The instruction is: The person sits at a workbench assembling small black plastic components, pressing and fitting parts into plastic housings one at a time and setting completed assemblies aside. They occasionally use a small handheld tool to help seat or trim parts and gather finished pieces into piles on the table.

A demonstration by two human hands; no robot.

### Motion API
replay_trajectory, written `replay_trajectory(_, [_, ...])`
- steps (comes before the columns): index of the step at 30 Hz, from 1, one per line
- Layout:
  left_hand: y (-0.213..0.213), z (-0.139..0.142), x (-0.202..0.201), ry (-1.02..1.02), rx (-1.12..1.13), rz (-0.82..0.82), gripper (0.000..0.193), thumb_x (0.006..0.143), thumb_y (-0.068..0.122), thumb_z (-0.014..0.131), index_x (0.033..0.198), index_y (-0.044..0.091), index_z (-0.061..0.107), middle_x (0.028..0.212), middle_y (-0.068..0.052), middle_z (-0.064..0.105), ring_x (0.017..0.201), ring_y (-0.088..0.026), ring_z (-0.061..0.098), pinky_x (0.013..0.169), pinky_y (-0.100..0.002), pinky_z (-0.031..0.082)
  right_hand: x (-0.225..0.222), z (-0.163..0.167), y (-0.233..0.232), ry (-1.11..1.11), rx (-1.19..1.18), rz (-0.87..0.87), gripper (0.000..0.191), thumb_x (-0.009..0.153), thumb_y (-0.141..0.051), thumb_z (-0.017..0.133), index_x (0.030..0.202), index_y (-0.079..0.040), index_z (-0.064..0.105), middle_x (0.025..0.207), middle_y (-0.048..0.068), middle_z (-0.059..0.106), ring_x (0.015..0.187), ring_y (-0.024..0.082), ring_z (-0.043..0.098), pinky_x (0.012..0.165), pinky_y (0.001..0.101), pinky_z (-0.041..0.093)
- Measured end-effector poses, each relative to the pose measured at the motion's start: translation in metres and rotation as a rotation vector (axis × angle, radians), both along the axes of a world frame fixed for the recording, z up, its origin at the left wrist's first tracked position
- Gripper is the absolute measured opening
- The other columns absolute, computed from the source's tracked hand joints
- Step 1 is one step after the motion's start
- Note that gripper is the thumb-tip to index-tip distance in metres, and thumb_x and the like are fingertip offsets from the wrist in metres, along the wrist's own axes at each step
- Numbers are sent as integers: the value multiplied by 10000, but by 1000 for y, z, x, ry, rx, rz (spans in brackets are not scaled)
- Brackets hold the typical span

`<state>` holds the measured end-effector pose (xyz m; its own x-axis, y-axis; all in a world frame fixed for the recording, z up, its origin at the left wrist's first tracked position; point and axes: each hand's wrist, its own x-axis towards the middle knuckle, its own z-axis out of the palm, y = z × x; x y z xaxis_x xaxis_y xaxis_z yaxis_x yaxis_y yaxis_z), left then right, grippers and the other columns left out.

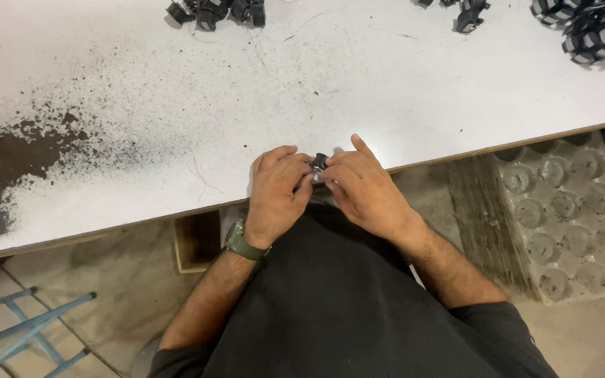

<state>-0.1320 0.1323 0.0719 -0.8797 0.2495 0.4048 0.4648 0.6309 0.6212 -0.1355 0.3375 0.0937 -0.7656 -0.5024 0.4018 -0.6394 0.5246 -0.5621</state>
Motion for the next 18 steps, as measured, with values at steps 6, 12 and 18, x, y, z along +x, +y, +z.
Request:
replay_trajectory(6, [-10,2,0,20,-51,102,239,870,129,748,1092,43,718,1326,-107,646,1346,-332,514,1153,-533,348,-6,-10,15,92,-26,-229,255,908,-32,752,1140,-127,704,1076,57,605,1263,273,586,1293,637,214])
replay_trajectory(12, [-6,1,-14,42,-40,31,242,894,173,799,1118,94,752,1371,-82,641,1380,-318,524,1188,-559,339,-17,-30,-4,80,88,-225,445,798,-238,869,1186,-80,720,1118,106,586,1293,321,493,1220,681,117])
replay_trajectory(18, [-6,-1,-13,71,-9,48,166,875,99,789,1032,118,741,1357,-59,649,1383,-291,548,1114,-473,460,-23,-42,0,125,50,-258,330,834,-248,898,1086,-107,738,1089,60,591,1276,280,524,1260,665,139])
